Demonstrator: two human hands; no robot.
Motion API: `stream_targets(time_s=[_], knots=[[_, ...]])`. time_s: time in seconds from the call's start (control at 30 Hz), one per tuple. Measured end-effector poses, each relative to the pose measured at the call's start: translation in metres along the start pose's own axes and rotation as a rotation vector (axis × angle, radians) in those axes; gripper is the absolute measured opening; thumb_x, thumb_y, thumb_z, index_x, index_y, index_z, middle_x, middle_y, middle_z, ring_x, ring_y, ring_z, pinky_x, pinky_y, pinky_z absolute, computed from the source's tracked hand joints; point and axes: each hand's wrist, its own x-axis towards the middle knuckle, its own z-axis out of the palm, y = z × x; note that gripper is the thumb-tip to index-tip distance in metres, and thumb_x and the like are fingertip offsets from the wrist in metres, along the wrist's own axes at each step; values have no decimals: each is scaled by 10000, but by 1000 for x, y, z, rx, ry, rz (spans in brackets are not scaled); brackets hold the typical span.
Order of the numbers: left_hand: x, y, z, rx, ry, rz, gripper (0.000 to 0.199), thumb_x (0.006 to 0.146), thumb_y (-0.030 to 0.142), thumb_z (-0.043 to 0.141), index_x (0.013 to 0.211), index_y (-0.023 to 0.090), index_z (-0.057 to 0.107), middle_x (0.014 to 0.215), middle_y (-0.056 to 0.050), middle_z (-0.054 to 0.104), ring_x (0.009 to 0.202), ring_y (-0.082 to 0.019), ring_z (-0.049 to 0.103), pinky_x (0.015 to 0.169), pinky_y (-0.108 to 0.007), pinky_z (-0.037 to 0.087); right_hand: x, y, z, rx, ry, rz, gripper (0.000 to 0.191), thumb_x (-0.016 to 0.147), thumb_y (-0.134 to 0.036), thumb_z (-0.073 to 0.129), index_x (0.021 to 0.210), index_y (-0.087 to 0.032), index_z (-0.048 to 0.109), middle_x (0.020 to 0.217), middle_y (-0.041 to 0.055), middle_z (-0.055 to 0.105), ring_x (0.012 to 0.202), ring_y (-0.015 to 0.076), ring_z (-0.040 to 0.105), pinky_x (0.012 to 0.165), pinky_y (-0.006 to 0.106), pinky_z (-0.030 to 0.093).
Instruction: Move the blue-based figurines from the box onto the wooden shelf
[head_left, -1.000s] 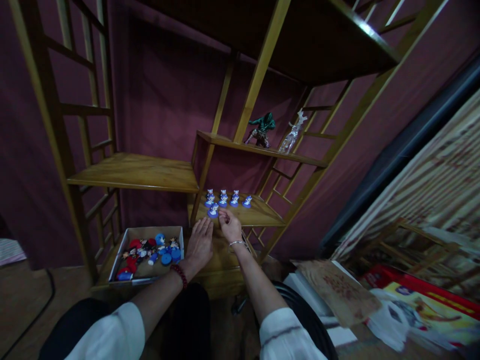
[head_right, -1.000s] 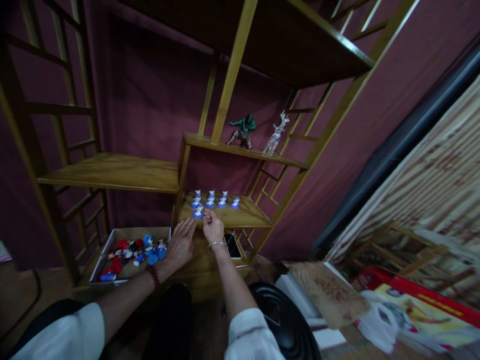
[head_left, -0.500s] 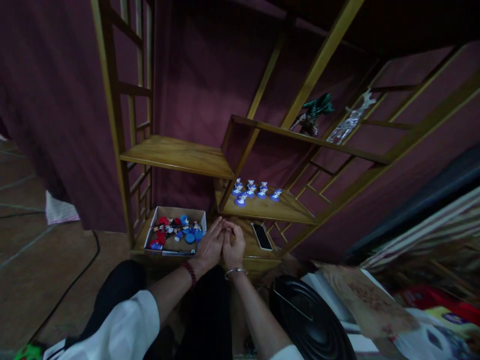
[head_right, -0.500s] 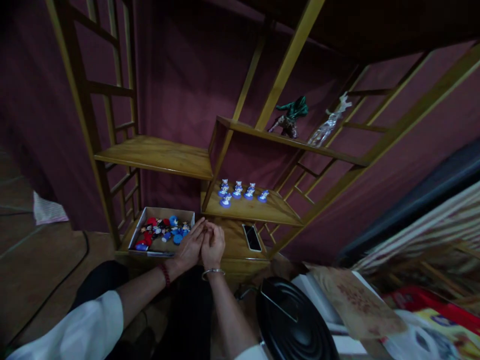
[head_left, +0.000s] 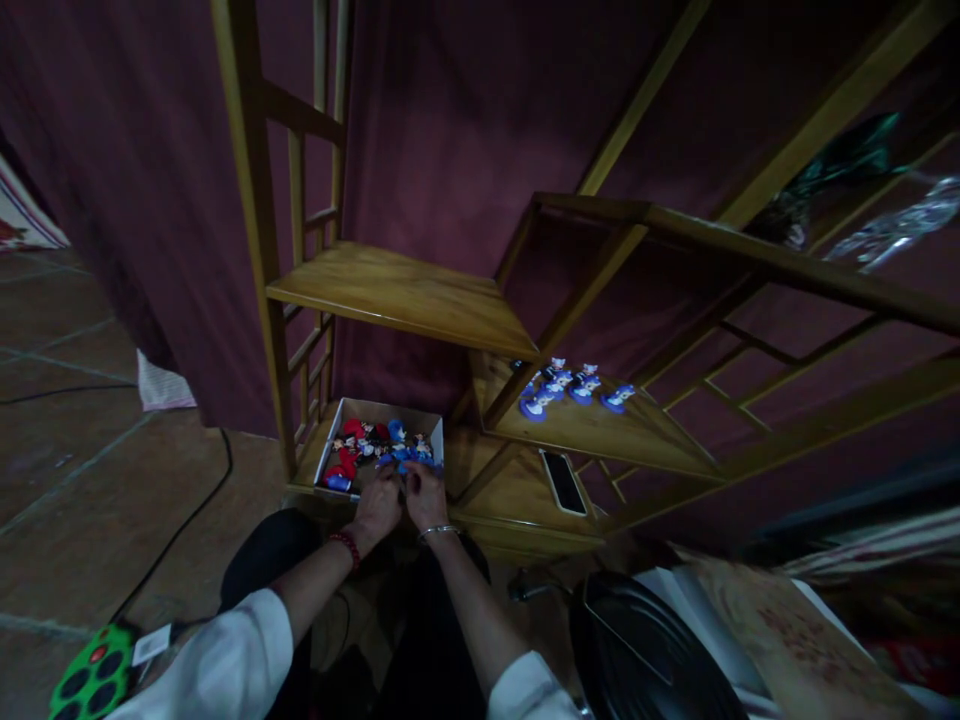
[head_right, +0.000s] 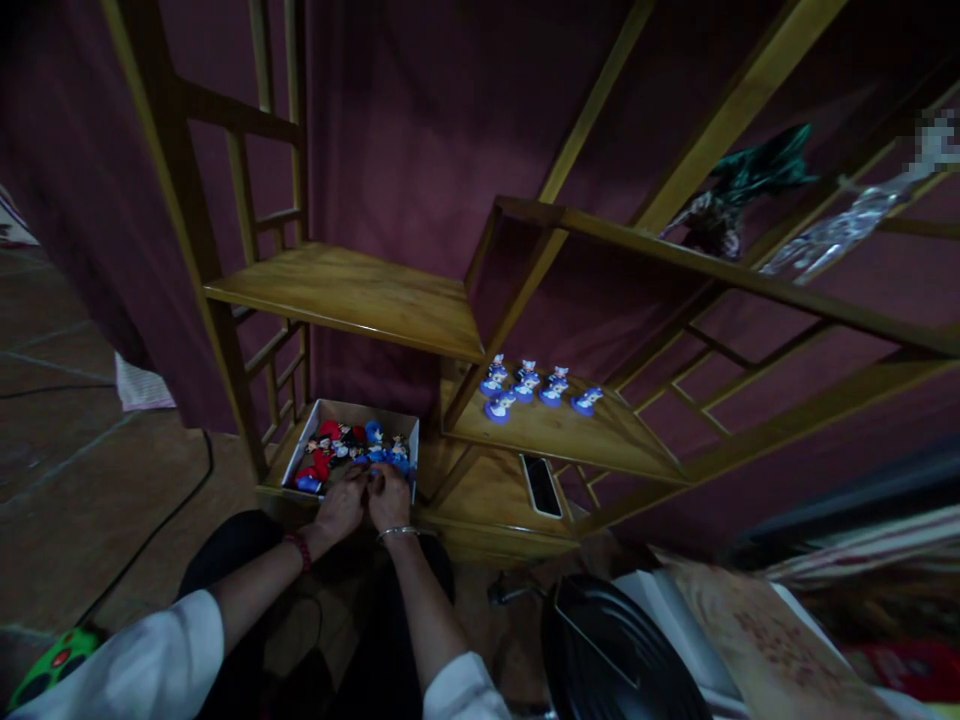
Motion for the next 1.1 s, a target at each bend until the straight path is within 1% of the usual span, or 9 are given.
stream_targets(time_s=[0.1,0.23,0.33,0.43,0.53,0.73,0.87,1.0,1.1], knots=[[9,-20,5,34,33,-68,332,693,36,375,962,104,556,1028,-123,570,970,-173,525,845,-293,407,11,8,14,-39,-110,18,296,714,-76,405,886,-218,598,901,16,636,860,134,578,822,250,425],[22,-38,10,31,-37,-145,291,739,67,341,937,122,547,973,-107,597,884,-153,569,765,-248,432,25,21,30,-66,-195,34,290,716,-78,418,901,-189,611,907,42,647,856,154,592,810,258,438],[32,-44,11,69,-113,-197,297,755,72,332,967,138,530,981,-108,597,842,-154,586,720,-242,438,34,29,40,-72,-235,46,308,713,-69,419,916,-194,614,910,39,650,858,156,594,801,257,442],[41,-47,12,134,-221,-252,300,766,95,343,1005,143,519,1006,-118,585,844,-167,588,694,-246,443,41,33,46,-67,-266,60,321,724,-74,404,960,-161,604,944,58,642,893,160,584,819,251,430],[46,-48,15,174,-282,-249,353,752,68,351,1071,148,481,1028,-125,574,879,-171,576,712,-249,439,46,35,48,-64,-286,83,325,730,-81,397,980,-135,597,964,72,635,904,164,580,825,245,425],[54,-47,23,233,-264,-211,356,764,34,297,1062,113,475,1050,-159,543,935,-199,550,735,-280,439,50,37,48,-28,-301,108,329,732,-112,414,1004,-175,589,971,46,635,909,152,579,831,235,421],[59,-48,26,244,-257,-237,357,758,16,294,1064,98,459,1052,-179,531,946,-214,543,731,-303,438,50,40,51,17,-294,96,337,729,-115,412,1019,-144,580,1003,63,622,928,156,570,853,246,412],[59,-52,26,157,-233,-278,393,731,10,341,1103,100,430,1045,-177,547,929,-208,554,742,-297,424,50,44,53,88,-252,97,316,728,-131,424,994,-180,586,991,32,626,926,142,568,856,249,414],[58,-57,25,61,-203,-334,404,717,54,401,1112,124,439,1012,-145,582,903,-202,569,743,-275,415,52,47,53,151,-193,133,289,737,-146,426,966,-205,591,951,14,635,883,132,581,821,248,437]])
